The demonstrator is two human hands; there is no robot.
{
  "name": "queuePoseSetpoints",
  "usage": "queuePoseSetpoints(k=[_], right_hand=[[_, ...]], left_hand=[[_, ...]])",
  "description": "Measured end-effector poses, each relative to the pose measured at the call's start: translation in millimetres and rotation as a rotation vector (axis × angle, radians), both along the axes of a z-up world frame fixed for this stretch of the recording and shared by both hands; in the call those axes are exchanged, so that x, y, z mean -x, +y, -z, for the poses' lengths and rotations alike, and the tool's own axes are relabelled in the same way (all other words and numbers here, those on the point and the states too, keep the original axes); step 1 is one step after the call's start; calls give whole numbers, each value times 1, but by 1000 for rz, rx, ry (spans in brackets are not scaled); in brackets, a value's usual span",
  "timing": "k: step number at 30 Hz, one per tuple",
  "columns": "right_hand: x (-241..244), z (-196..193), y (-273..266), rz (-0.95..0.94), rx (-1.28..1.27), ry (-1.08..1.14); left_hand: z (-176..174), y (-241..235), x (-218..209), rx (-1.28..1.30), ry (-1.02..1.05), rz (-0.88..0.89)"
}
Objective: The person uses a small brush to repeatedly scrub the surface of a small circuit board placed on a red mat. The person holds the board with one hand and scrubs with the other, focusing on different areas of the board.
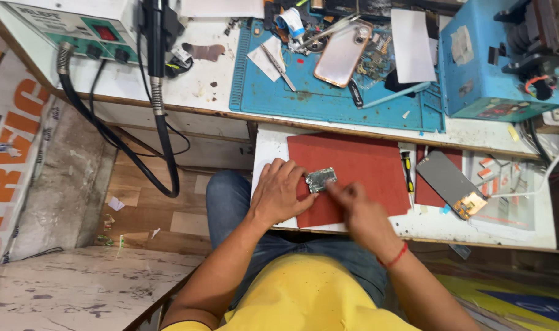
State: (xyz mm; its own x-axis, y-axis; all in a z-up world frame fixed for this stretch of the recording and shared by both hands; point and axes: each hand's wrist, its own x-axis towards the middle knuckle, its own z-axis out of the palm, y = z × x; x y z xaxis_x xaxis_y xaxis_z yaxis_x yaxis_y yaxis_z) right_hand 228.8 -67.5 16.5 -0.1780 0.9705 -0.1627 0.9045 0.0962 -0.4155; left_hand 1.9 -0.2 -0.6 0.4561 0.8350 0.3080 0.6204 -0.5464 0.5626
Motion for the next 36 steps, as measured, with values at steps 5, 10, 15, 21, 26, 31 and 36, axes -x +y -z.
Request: queuePoseSetpoints(k=[5, 10, 15, 21, 26, 31, 36], right_hand=[[-1, 2, 1, 0, -167, 25], [-2, 7, -3, -44, -47, 82], [-6, 8, -8, -10, -126, 45], [-2, 1, -2, 53, -164, -9], [4, -2, 3, 6, -118, 16], [-1, 4, 1, -104, -59, 37], [-12, 9, -4, -43, -147, 0]], left_hand=[[1, -1, -2, -13, -1, -2], [12, 4, -3, -36, 31, 14], [22, 3, 0, -59, 41, 41], [27, 4, -1, -55, 25, 43], [27, 5, 1, -62, 22, 46], [24, 7, 4, -61, 25, 46], [27, 5, 0, -61, 15, 50]])
